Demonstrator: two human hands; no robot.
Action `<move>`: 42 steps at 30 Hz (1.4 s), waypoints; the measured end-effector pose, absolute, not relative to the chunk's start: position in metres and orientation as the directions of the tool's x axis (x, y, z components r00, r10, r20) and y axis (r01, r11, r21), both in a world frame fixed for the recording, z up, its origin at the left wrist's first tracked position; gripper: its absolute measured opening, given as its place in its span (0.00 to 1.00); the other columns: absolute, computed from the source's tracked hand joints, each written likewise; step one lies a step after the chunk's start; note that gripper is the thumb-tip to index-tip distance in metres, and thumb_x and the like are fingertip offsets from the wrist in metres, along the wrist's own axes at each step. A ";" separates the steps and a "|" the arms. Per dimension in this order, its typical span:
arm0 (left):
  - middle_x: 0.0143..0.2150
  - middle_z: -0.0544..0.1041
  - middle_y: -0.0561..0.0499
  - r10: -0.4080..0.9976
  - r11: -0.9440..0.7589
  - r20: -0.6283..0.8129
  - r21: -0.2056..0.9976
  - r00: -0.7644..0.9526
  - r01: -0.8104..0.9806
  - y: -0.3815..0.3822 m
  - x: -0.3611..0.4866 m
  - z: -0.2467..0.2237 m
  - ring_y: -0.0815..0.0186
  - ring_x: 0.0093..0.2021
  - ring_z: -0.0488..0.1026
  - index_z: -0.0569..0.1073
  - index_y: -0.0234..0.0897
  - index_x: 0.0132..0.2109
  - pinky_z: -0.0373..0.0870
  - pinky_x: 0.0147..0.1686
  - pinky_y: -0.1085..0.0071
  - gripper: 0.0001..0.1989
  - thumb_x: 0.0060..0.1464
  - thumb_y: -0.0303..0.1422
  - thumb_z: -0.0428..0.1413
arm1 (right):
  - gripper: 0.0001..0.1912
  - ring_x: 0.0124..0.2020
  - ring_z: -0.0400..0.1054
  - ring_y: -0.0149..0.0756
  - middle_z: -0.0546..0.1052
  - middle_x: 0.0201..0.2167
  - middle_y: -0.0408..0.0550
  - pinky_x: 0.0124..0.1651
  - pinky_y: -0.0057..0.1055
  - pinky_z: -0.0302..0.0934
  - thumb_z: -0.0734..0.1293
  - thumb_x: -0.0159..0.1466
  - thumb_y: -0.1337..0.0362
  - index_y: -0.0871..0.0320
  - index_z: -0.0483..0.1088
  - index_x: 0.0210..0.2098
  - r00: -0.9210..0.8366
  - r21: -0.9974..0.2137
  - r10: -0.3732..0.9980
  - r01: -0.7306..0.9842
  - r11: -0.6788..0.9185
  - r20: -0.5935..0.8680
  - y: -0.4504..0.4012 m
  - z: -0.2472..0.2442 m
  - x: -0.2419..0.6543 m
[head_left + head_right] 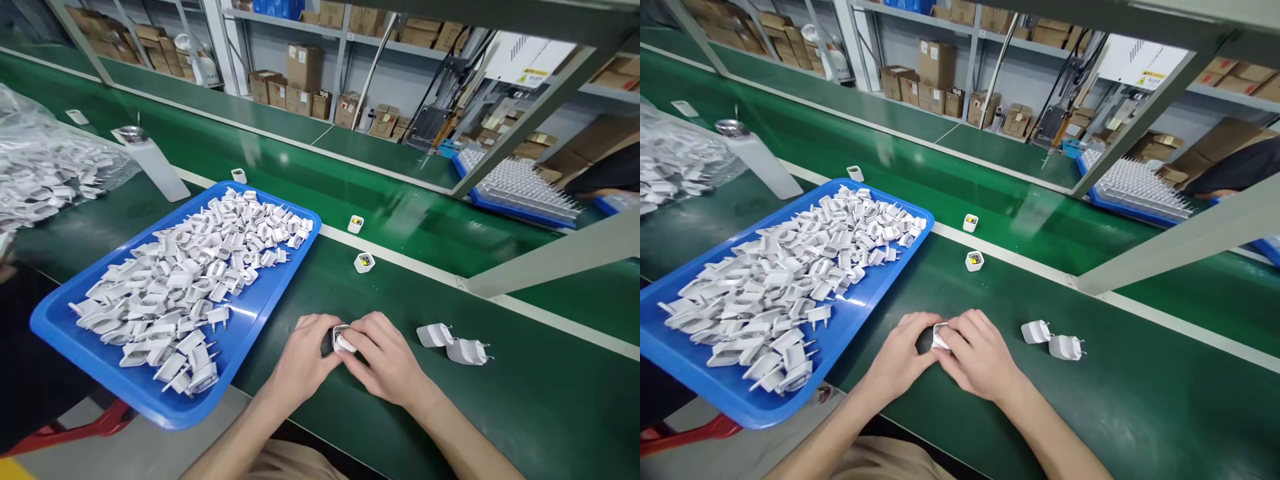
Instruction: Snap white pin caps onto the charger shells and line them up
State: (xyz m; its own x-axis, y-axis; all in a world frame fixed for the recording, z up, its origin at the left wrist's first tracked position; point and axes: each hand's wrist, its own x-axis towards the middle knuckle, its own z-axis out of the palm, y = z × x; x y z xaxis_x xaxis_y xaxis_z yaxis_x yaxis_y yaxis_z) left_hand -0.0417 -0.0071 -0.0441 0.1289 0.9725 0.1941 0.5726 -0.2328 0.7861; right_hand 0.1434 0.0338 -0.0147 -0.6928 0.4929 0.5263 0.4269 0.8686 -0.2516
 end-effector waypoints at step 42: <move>0.48 0.81 0.50 0.985 -0.164 0.114 0.848 0.129 0.504 -0.007 -0.043 -0.048 0.55 0.51 0.75 0.75 0.41 0.46 0.72 0.51 0.59 0.14 0.53 0.27 0.67 | 0.12 0.34 0.60 0.40 0.72 0.36 0.50 0.37 0.36 0.53 0.56 0.76 0.69 0.57 0.64 0.36 -0.766 -0.073 0.602 0.603 0.794 0.226 0.028 -0.005 0.130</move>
